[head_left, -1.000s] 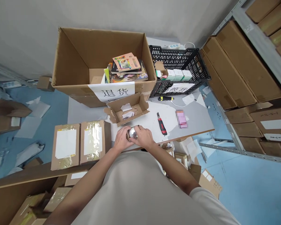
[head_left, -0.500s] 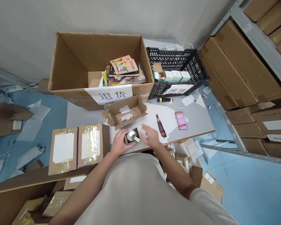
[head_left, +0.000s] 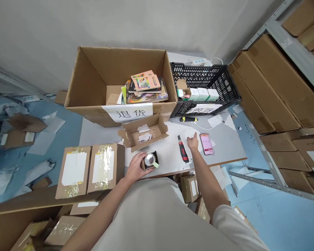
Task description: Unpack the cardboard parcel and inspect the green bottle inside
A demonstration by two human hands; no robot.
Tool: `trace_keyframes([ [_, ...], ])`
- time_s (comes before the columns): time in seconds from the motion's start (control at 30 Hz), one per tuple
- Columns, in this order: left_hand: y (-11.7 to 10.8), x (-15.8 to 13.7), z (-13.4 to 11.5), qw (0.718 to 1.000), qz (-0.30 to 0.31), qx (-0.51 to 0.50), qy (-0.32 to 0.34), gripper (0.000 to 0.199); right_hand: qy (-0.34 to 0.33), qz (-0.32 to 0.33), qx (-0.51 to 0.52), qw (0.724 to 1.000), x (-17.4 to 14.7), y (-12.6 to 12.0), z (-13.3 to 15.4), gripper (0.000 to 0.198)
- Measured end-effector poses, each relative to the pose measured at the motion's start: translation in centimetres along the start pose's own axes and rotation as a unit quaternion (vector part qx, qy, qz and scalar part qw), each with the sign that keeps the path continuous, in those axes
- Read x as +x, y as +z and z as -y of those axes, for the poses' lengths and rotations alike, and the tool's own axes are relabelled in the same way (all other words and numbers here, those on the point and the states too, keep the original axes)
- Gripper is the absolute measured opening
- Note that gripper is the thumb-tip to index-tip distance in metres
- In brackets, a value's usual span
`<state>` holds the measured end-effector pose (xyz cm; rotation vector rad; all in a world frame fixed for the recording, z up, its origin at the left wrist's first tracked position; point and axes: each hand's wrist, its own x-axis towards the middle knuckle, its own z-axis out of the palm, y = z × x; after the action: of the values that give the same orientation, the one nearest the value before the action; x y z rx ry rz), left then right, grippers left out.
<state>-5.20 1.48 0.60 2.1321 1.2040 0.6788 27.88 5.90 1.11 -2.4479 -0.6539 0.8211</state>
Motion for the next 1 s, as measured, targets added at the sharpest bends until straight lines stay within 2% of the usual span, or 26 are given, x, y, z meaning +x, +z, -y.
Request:
trace_keyframes([
  [0.07, -0.2, 0.3, -0.1, 1.000, 0.015, -0.010, -0.013, 0.062, -0.141, 0.018, 0.012, 0.990, -2.3, 1.4, 0.9, 0.051],
  [0.13, -0.4, 0.6, -0.1, 0.999, 0.024, -0.022, -0.025, 0.064, -0.327, 0.049, 0.018, 0.944, -5.8, 2.9, 1.8, 0.039],
  [0.17, -0.5, 0.7, 0.0, 0.999, 0.026, -0.028, -0.027, 0.065, -0.407, 0.065, -0.006, 0.911, -8.0, 3.5, 2.1, 0.034],
  [0.23, -0.7, 0.6, 0.1, 0.999, 0.026, -0.034, -0.023, 0.065, -0.550, 0.145, -0.111, 0.815, -12.4, 4.4, 2.9, 0.022],
  [0.27, -0.7, 0.6, 0.2, 0.999, 0.025, -0.033, -0.016, 0.064, -0.583, 0.177, -0.173, 0.773, -14.5, 4.8, 3.2, 0.019],
  [0.3, -0.7, 0.5, 0.3, 0.999, 0.024, -0.030, -0.007, 0.062, -0.587, 0.186, -0.231, 0.753, -16.3, 5.1, 3.5, 0.019],
  [0.33, -0.6, 0.4, 0.5, 0.999, 0.023, -0.024, 0.002, 0.060, -0.570, 0.179, -0.281, 0.751, -17.8, 5.4, 3.8, 0.021],
  [0.47, -0.2, 0.0, 0.9, 1.000, 0.004, 0.009, 0.002, 0.062, -0.463, 0.134, -0.382, 0.788, -20.7, 6.1, 5.1, 0.023],
  [0.53, 0.0, -0.1, 0.9, 1.000, 0.002, 0.027, -0.016, 0.070, -0.424, 0.136, -0.396, 0.803, -20.9, 6.2, 5.6, 0.022],
  [0.67, 0.2, 0.0, 0.3, 0.997, 0.038, 0.051, -0.036, 0.076, -0.371, 0.135, -0.410, 0.823, -20.5, 6.2, 6.3, 0.027],
  [0.77, 0.2, 0.2, 0.0, 0.996, 0.050, 0.054, -0.054, 0.074, -0.370, 0.141, -0.413, 0.821, -20.0, 6.5, 6.6, 0.032],
  [0.9, 0.4, 0.4, 0.1, 0.996, 0.055, 0.032, -0.062, 0.075, -0.410, 0.151, -0.410, 0.801, -19.5, 6.7, 6.7, 0.032],
  [1.0, 0.6, 0.4, 0.4, 0.997, 0.052, 0.016, -0.058, 0.070, -0.419, 0.146, -0.401, 0.802, -19.5, 6.3, 6.5, 0.032],
])
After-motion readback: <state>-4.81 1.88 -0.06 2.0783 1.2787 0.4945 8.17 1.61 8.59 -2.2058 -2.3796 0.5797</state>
